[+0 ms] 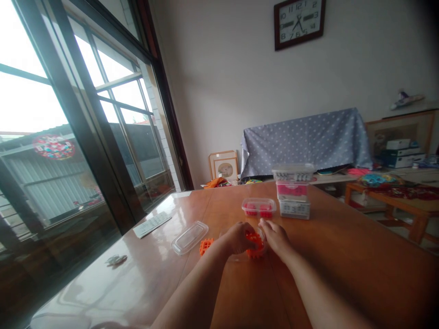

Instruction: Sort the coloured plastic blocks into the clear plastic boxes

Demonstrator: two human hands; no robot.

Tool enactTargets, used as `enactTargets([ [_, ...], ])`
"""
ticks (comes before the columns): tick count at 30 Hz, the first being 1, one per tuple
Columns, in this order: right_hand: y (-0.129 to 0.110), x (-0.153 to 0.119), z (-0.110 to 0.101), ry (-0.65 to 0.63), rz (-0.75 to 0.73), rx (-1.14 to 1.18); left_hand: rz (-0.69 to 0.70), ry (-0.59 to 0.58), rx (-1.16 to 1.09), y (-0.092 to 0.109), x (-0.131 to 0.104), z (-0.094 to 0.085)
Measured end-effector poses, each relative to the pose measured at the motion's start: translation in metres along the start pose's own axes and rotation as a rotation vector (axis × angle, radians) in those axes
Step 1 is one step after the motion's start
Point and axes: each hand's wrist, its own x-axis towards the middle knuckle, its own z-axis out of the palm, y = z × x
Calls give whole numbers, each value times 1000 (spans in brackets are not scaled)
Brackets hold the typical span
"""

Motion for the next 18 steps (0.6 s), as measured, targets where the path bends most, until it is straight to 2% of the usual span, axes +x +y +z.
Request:
enactTargets([
  [11, -3, -1, -1, 9, 7, -18, -20, -5, -43, -2, -2, 2],
  [18, -5, -4, -2, 8, 9, 0, -6, 91, -64, -3, -9, -4],
])
